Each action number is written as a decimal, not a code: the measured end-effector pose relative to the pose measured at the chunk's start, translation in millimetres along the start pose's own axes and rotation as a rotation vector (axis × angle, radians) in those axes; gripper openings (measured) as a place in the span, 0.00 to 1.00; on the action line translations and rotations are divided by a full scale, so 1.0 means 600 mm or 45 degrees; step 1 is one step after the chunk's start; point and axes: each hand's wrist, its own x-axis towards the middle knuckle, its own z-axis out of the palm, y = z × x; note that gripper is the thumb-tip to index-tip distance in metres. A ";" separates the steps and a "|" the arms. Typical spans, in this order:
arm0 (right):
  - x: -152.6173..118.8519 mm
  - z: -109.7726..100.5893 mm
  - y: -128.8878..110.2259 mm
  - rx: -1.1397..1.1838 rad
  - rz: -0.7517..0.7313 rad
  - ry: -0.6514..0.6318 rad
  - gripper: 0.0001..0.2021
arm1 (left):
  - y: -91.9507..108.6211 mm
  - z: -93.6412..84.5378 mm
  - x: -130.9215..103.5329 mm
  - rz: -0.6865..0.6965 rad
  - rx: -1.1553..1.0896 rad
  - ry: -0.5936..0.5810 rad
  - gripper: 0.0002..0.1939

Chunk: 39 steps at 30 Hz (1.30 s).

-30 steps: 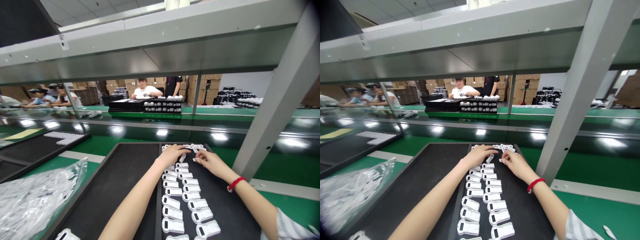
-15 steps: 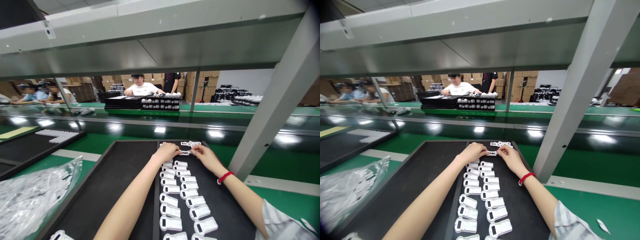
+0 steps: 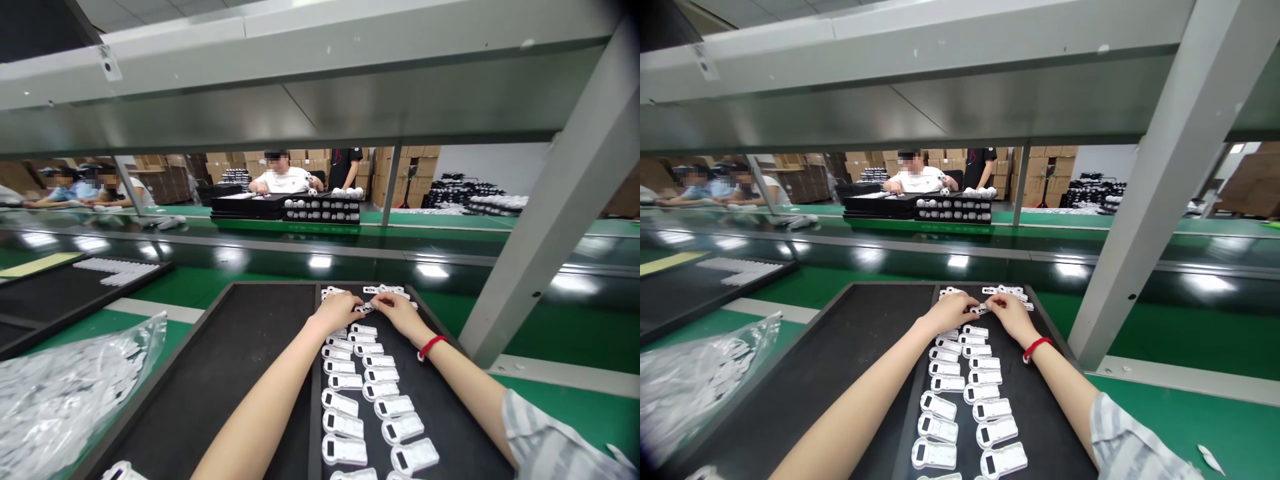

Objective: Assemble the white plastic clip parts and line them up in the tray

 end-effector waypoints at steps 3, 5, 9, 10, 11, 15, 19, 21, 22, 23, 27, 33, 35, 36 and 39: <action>-0.006 0.003 0.000 -0.061 -0.013 -0.009 0.11 | -0.002 0.006 0.002 -0.002 -0.028 0.006 0.15; -0.011 0.006 -0.001 -0.121 -0.024 -0.009 0.11 | -0.003 0.008 0.002 0.006 -0.043 0.007 0.14; -0.017 0.011 -0.005 -0.246 -0.037 0.012 0.10 | -0.001 0.010 0.002 0.001 -0.067 0.000 0.12; -0.018 0.012 -0.005 -0.270 -0.040 0.018 0.10 | 0.000 0.011 0.001 -0.008 -0.072 -0.003 0.11; -0.019 0.014 -0.005 -0.291 -0.042 0.024 0.10 | 0.001 0.011 0.001 -0.018 -0.077 -0.008 0.11; -0.019 0.018 0.000 -0.338 -0.033 0.048 0.10 | 0.007 0.009 -0.001 -0.041 -0.104 -0.016 0.10; -0.022 0.020 -0.001 -0.332 -0.010 0.048 0.10 | 0.011 0.008 -0.004 -0.034 -0.144 -0.014 0.13; -0.024 0.020 -0.006 -0.311 -0.015 0.035 0.10 | 0.012 0.007 -0.005 -0.031 -0.169 -0.008 0.15; -0.026 0.020 -0.010 -0.297 -0.026 0.029 0.10 | 0.012 0.007 -0.005 -0.034 -0.182 -0.004 0.15; -0.027 0.020 -0.015 -0.283 -0.042 0.025 0.10 | 0.011 0.007 -0.005 -0.040 -0.196 0.000 0.15; -0.032 0.020 -0.030 -0.224 -0.121 -0.011 0.09 | 0.001 0.006 -0.001 -0.073 -0.291 -0.040 0.12; -0.039 0.015 -0.033 -0.084 -0.186 -0.111 0.08 | -0.005 0.004 -0.002 -0.124 -0.401 -0.069 0.11; -0.040 0.011 -0.032 -0.015 -0.184 -0.126 0.08 | -0.003 0.005 -0.003 -0.146 -0.422 -0.059 0.10; -0.040 0.010 -0.032 0.023 -0.176 -0.131 0.08 | -0.002 0.005 -0.003 -0.154 -0.435 -0.057 0.10; -0.039 0.007 -0.032 0.136 -0.128 -0.138 0.10 | -0.002 0.006 -0.003 -0.173 -0.484 -0.054 0.11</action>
